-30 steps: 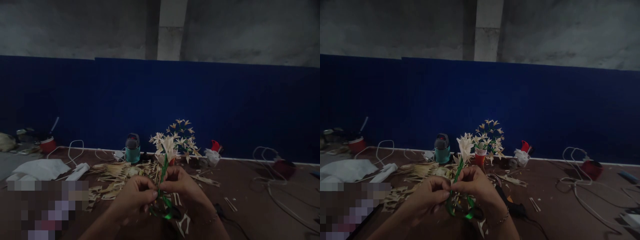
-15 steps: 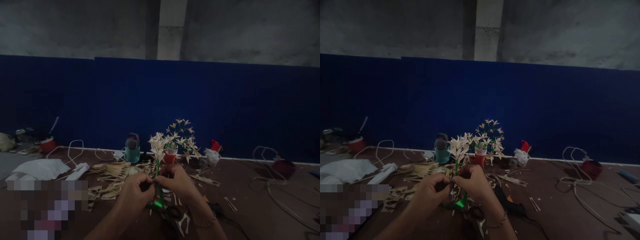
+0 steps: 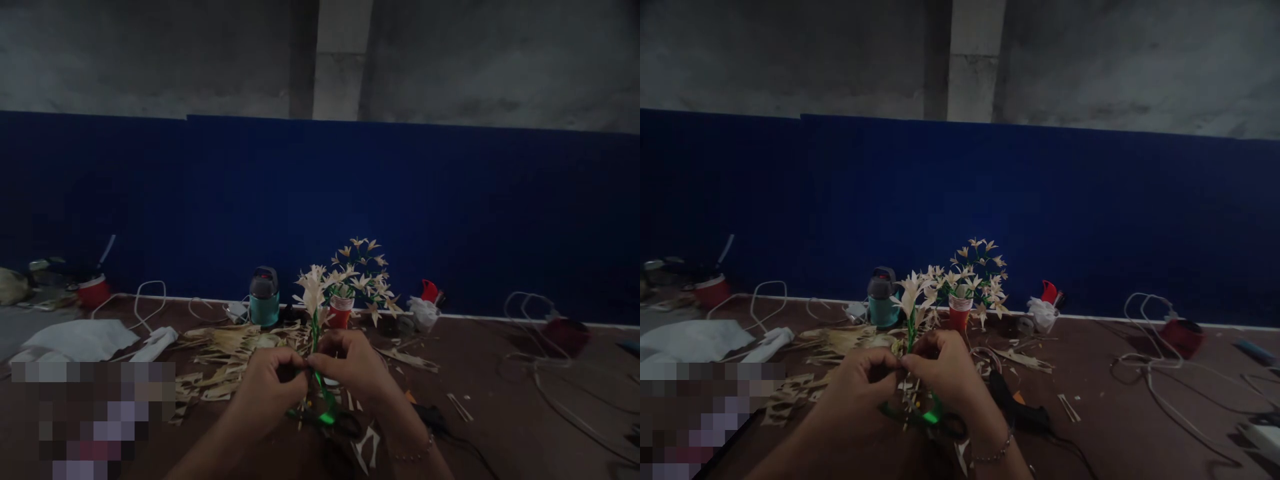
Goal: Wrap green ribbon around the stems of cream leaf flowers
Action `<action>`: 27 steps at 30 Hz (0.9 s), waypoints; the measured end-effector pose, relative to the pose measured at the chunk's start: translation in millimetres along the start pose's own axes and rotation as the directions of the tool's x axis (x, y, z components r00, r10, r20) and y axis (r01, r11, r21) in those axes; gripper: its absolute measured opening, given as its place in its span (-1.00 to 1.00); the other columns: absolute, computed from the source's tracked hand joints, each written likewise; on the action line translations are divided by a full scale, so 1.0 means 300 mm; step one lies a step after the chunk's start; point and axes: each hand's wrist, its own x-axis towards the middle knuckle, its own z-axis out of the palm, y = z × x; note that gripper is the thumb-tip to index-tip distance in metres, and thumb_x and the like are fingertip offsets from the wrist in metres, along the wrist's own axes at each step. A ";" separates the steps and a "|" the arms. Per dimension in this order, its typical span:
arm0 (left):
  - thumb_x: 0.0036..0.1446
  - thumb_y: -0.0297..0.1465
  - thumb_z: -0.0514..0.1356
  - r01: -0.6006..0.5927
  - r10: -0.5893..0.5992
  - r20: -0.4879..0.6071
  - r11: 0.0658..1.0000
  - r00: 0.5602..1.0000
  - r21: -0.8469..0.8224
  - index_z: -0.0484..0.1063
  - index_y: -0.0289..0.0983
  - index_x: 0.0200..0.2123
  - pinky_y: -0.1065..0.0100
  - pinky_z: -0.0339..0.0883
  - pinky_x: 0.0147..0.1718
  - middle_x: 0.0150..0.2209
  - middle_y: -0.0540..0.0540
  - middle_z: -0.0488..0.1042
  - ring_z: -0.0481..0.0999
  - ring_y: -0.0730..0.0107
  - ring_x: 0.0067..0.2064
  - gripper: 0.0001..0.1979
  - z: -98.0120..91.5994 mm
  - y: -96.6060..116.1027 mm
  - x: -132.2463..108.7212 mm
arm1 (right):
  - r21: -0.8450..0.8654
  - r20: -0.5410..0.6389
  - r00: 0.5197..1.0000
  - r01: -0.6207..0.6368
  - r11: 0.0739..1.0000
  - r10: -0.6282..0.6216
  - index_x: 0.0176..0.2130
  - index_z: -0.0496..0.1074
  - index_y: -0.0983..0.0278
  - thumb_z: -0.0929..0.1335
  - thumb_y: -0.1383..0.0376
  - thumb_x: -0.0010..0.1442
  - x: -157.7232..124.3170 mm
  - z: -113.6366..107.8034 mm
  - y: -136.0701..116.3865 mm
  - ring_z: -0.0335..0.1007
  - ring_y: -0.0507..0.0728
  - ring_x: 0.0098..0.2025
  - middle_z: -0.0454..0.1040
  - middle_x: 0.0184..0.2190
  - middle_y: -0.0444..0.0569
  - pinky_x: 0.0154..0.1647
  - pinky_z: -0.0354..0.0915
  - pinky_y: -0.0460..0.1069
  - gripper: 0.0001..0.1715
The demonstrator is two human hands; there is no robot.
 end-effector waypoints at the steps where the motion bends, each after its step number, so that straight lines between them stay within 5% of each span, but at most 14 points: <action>1: -0.14 -0.43 0.10 -0.005 0.005 0.010 1.000 1.000 -0.013 0.40 -0.35 -0.62 0.49 0.10 -0.60 -0.67 0.03 0.32 0.25 0.51 -0.59 -0.86 0.000 0.000 0.000 | 0.012 -0.003 1.000 0.000 1.000 0.001 -0.65 0.34 0.32 0.39 0.37 -0.18 -0.001 -0.001 0.002 0.11 -0.04 -0.61 0.27 -0.70 -0.16 -0.61 0.05 -0.11 -0.86; 11: -0.19 -0.41 0.12 0.029 -0.029 -0.002 0.999 1.000 -0.038 0.36 -0.34 -0.67 0.49 0.05 -0.62 -0.70 0.06 0.28 0.21 0.54 -0.61 -0.86 -0.003 0.010 -0.001 | -0.005 -0.026 0.998 -0.055 0.998 0.055 -0.66 0.31 0.32 0.40 0.39 -0.20 -0.005 0.003 -0.018 0.07 -0.05 -0.61 0.23 -0.71 -0.20 -0.60 0.01 -0.11 -0.83; 18: -0.33 -0.39 0.24 0.208 -0.167 0.131 0.879 0.977 -0.428 0.28 -0.31 -0.70 0.53 -0.03 -0.72 -0.74 0.13 0.24 0.10 0.68 -0.74 -0.83 -0.008 0.020 -0.006 | 0.471 0.294 0.956 -0.131 0.873 -0.015 -0.57 0.38 0.34 0.47 0.22 -0.21 -0.006 -0.011 -0.007 0.15 -0.07 -0.59 0.37 -0.60 -0.15 -0.55 0.06 -0.13 -0.74; 27: -0.38 -0.33 0.34 0.350 -0.156 0.358 0.736 0.921 -0.580 0.33 -0.33 -0.63 0.55 0.06 -0.76 -0.73 0.07 0.36 0.24 0.63 -0.75 -0.74 -0.006 0.012 -0.020 | 0.550 0.371 0.928 -0.186 0.814 -0.039 -0.60 0.42 0.36 0.49 0.22 -0.22 -0.015 -0.018 0.022 0.10 -0.08 -0.65 0.33 -0.68 -0.17 -0.60 0.00 -0.13 -0.73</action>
